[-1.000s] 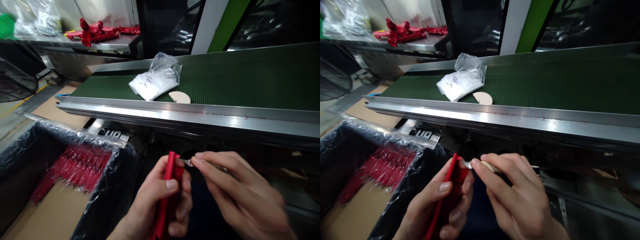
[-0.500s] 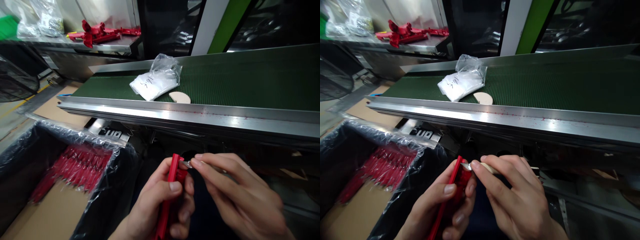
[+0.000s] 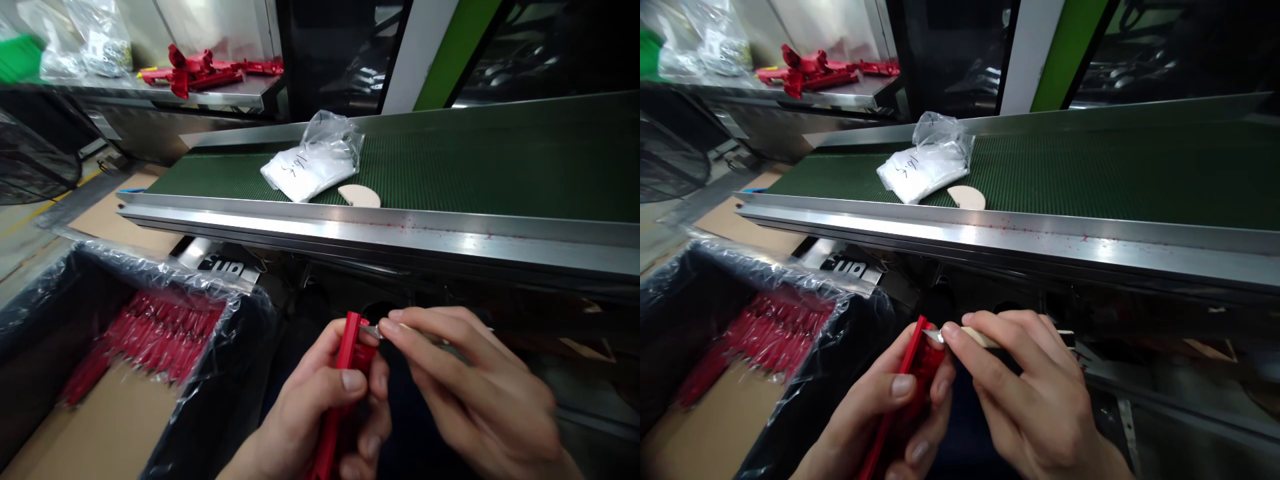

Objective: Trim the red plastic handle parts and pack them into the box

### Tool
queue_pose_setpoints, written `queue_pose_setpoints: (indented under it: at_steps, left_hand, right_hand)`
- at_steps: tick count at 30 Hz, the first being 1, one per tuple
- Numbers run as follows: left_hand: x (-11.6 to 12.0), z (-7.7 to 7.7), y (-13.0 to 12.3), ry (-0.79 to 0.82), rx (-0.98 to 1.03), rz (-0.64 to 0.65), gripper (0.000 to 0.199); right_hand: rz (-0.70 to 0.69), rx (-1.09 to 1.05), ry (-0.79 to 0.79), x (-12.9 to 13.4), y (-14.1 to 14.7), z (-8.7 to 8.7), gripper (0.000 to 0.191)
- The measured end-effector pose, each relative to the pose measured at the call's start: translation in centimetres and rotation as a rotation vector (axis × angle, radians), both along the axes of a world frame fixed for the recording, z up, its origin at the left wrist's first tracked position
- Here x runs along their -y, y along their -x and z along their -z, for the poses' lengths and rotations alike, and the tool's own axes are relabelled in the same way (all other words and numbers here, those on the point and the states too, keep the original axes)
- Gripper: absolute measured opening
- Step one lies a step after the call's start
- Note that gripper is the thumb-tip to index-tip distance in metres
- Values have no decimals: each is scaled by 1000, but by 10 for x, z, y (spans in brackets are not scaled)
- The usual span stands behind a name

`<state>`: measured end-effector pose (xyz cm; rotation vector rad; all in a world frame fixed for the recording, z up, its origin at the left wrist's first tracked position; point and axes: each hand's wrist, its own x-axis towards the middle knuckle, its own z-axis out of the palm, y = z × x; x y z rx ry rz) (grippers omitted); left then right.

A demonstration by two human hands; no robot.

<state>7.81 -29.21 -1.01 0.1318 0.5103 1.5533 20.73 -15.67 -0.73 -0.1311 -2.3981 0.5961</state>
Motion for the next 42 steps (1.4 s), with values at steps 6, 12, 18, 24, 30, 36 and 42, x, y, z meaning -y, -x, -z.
queue_pose_setpoints:
  at_steps: [6,12,18,24,30,36,42]
  left_hand:
    - [0,0,-2,19,35,-7,26]
    - [0,0,-3,13,16,-17,24]
    - [2,-2,-5,-22,9,-12,20]
    - [6,2,-1,-81,-33,45,27]
    - [1,7,-10,-214,61,101,31]
    - [1,11,-1,-154,201,62,51]
    - [4,12,1,-106,336,219,69]
  right_hand:
    - [2,-17,1,1,-1,0,45]
    - [6,-38,13,2,-3,0,45]
    - [-2,-19,7,4,-5,0,44]
    - [74,-26,11,-4,-2,4,47]
    - [250,-71,154,-12,-5,4,39]
    - [-7,40,54,-9,-13,-7,45]
    - [-114,101,-124,-17,-10,-8,46]
